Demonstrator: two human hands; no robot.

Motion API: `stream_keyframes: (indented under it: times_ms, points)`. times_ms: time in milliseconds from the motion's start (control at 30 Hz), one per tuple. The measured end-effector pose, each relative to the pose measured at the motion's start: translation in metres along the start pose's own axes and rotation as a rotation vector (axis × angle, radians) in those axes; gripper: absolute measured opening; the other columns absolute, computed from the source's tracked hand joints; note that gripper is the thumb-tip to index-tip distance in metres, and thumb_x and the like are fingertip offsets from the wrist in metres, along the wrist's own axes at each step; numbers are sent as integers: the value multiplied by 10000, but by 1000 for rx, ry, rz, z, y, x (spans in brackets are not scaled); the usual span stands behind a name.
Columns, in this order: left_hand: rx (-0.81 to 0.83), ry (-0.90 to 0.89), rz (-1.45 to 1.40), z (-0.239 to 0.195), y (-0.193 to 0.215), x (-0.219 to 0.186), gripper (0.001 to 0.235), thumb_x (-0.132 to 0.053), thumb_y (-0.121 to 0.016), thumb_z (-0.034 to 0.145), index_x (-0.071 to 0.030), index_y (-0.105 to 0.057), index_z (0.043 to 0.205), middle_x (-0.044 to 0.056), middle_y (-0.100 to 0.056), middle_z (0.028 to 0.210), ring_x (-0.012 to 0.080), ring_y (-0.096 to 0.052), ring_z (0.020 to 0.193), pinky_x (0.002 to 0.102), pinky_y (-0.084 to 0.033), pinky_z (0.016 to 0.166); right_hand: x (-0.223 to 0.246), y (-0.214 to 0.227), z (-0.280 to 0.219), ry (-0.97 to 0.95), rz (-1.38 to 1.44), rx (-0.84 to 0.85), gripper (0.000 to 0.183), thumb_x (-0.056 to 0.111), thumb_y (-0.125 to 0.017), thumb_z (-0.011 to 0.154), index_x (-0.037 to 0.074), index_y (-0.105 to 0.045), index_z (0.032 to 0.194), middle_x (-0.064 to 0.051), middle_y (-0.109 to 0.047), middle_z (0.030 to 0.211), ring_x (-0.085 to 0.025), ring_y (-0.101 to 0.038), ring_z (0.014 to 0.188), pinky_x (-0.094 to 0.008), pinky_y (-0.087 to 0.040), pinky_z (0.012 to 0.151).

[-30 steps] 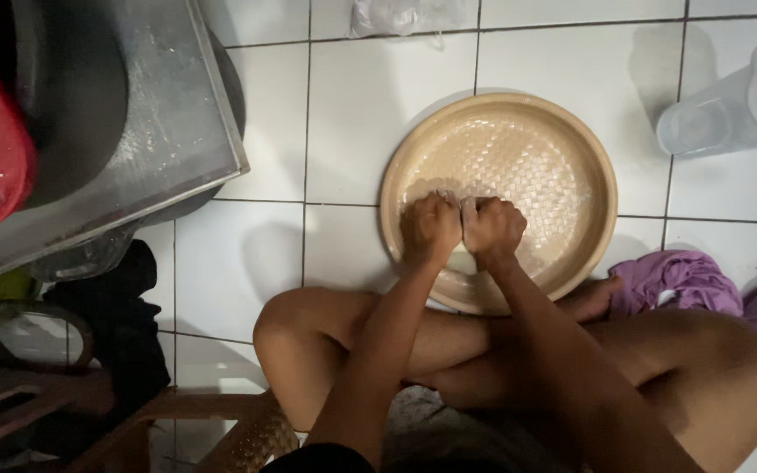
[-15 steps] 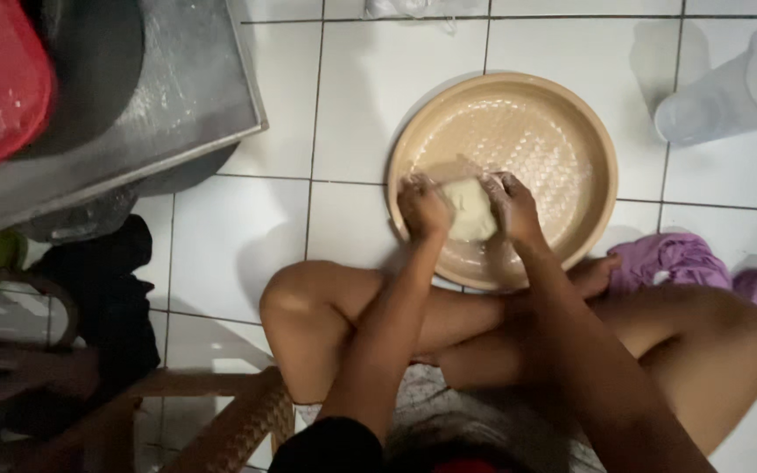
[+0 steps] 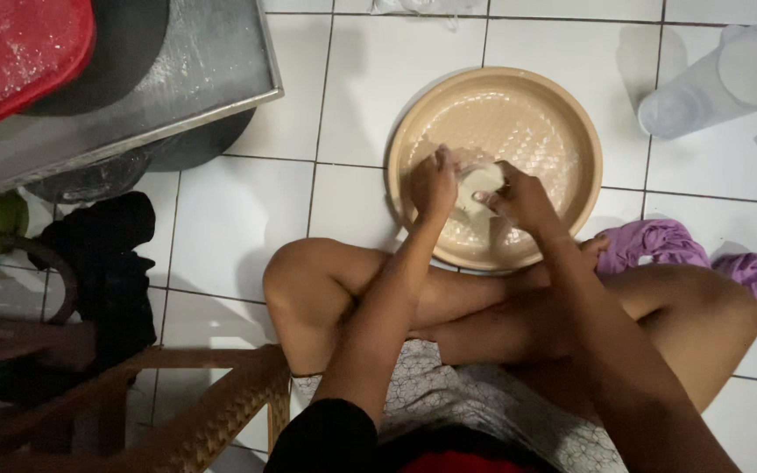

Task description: The person sits cross-legged and repeatedly scrubs and wrings a white cloth in a shallow basin of soapy water. The hands work the cloth by hand without tools, keeping it submerged and agitated in the basin.

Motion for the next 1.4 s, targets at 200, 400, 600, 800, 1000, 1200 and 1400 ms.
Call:
stream_keyframes:
  times_ms: [200,400,600,800,1000,1200,1400]
  points:
    - [504,150,165,9,-46,-3,376,-345,-304,1054,-164,-599,1203,145,-716,1028,357,-764,1011,503,-615,807,0,-26,9,-12,-333,-27,598,313,-781,857,297,-598,1426,-61,-736,1219,-365,-674,1194,-541,-519,1026]
    - [51,1237,-936,-24,60,-67,635,-398,-548,1008,92,-558,1413,278,-563,1496,351,-515,1432,400,-433,1139,-13,-40,9,34,-423,-65,521,295,-768,855,291,-641,1360,8,-738,1150,-325,-720,1103,-556,-558,974]
    - [-216,-163,-79,-21,50,-37,412,-175,-586,965,-29,-568,581,214,-598,546,421,-683,589,494,-553,514,-19,-23,15,-42,70,15,436,349,-371,1036,221,-713,1274,-204,-750,1005,-476,-677,1091,-593,-483,1014]
    - [287,365,-230,-25,67,-39,351,-274,-435,933,-35,-683,862,175,-698,829,415,-708,926,583,-574,819,-51,-74,48,-172,59,-288,337,361,-532,988,152,-781,901,-143,-729,787,-432,-721,916,-582,-518,810]
    - [-193,-136,49,-26,22,-21,372,-271,-663,876,-132,-537,555,101,-507,479,349,-604,493,472,-461,429,-51,-67,50,-293,-99,-350,406,438,-575,937,108,-805,886,-253,-716,775,-525,-711,900,-600,-540,849]
    - [82,152,-25,15,93,-66,443,-293,-536,993,50,-637,731,234,-639,658,423,-710,763,573,-546,631,-59,-65,69,-355,-100,-338,435,484,-550,926,135,-809,911,-259,-719,787,-546,-700,904,-616,-526,818]
    - [-123,-62,143,10,23,-17,405,-366,-623,860,-143,-552,530,63,-548,455,324,-657,482,467,-515,465,-61,-68,78,-365,-146,-350,387,407,-608,916,81,-778,795,-281,-680,704,-543,-706,824,-605,-534,775]
Point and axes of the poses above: each hand's wrist, its own z-axis towards the middle knuckle, its own y-axis out of the back of the hand, x = y × z, the point moved 6 cm from there along z, towards the middle knuckle
